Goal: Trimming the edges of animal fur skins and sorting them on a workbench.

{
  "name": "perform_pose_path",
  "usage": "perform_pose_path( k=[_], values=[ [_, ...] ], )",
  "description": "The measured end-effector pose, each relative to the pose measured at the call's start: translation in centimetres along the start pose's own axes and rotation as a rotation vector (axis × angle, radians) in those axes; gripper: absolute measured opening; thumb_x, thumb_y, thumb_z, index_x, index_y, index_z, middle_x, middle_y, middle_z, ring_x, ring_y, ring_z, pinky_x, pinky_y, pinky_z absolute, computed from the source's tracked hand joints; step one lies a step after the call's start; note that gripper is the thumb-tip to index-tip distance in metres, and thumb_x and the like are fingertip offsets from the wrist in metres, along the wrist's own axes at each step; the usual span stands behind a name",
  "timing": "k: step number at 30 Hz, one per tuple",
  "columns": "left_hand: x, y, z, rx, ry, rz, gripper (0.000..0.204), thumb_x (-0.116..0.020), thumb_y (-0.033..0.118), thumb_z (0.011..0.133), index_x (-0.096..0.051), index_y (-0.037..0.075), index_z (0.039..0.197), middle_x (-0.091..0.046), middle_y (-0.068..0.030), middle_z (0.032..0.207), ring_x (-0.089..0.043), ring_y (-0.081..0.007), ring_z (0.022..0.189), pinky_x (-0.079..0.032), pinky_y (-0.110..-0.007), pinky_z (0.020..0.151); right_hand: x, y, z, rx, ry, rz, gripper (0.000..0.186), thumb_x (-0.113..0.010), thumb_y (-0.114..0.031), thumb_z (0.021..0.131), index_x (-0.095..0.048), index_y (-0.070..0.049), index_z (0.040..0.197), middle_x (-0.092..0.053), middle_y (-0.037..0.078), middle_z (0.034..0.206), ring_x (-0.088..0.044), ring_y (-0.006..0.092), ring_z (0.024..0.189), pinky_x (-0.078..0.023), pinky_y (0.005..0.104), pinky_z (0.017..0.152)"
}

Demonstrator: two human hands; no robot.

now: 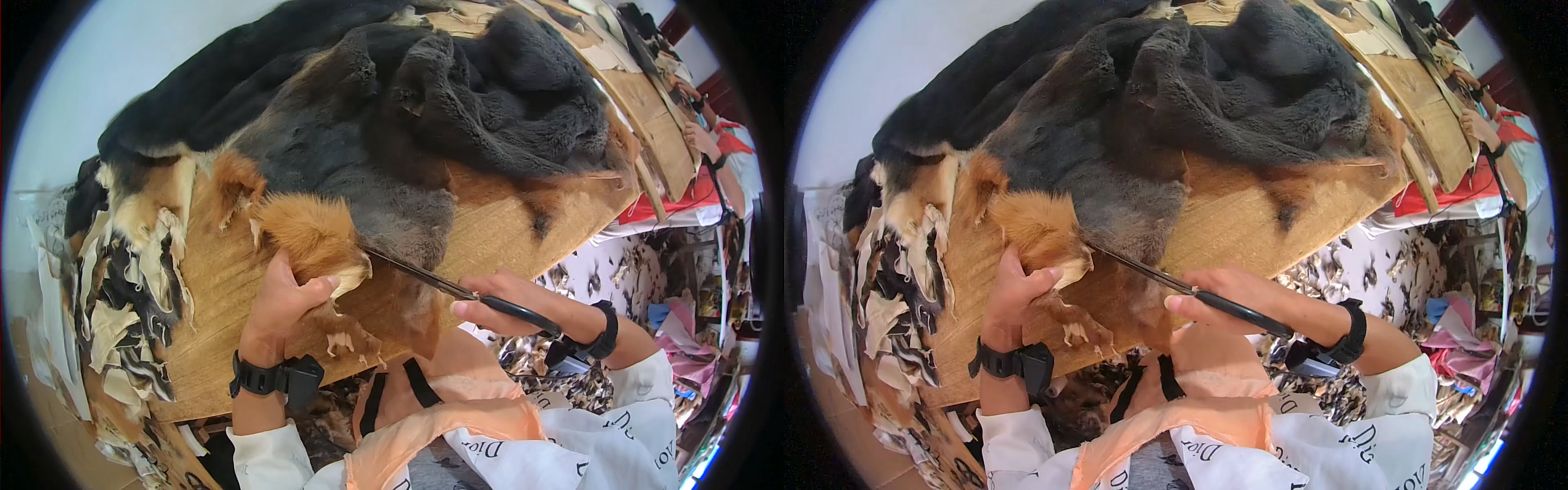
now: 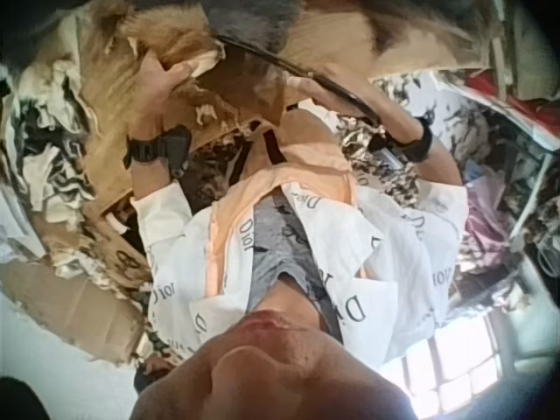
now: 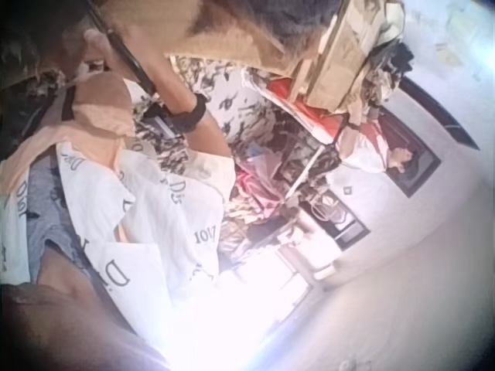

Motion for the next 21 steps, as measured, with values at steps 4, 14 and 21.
perform_pose_path(
  k=[4, 14, 21],
  values=[
    [0.0, -0.3, 0.4, -0.009, -0.102, -0.122, 0.053, -0.062, 0.006, 0.068, -0.042, -0.004, 0.116, -0.055, -0.0085, 0.105, -0.053, -0.0152, 0.095, -0.041, -0.027, 0.084, 0.4, -0.6, 0.0, 0.045, 0.043, -0.034, 0.049, -0.044, -0.049, 0.085, -0.052, -0.001, 0.085, -0.050, 0.019, 0.059, -0.054, 0.0347, 0.059, -0.041, 0.0402, 0.053],
    [-2.1, -1.5, 0.4, 0.096, -0.341, -0.454, 0.055, -0.064, 0.006, 0.066, -0.043, -0.004, 0.117, -0.056, -0.0091, 0.107, -0.055, -0.0158, 0.097, -0.042, -0.027, 0.085, 1.4, -1.3, 0.0, 0.231, 0.063, -0.132, 0.046, -0.047, -0.048, 0.084, -0.051, -0.001, 0.085, -0.047, 0.020, 0.054, -0.050, 0.0379, 0.054, -0.039, 0.0416, 0.050],
    [-2.4, -3.1, -0.3, 0.149, -0.499, -0.427, 0.053, -0.065, 0.007, 0.067, -0.046, -0.003, 0.116, -0.057, -0.0093, 0.108, -0.056, -0.0162, 0.097, -0.043, -0.028, 0.085, 0.5, -1.9, 0.0, 0.092, -0.039, -0.210, 0.045, -0.046, -0.045, 0.085, -0.050, 0.000, 0.084, -0.047, 0.022, 0.055, -0.051, 0.0389, 0.056, -0.039, 0.0425, 0.051]
  ],
)
Point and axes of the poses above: each hand's wrist, its own z-axis towards the middle knuckle, its own x-axis out of the back of the hand, y = z × x, the point moved 4 cm from there along z, towards the middle knuckle
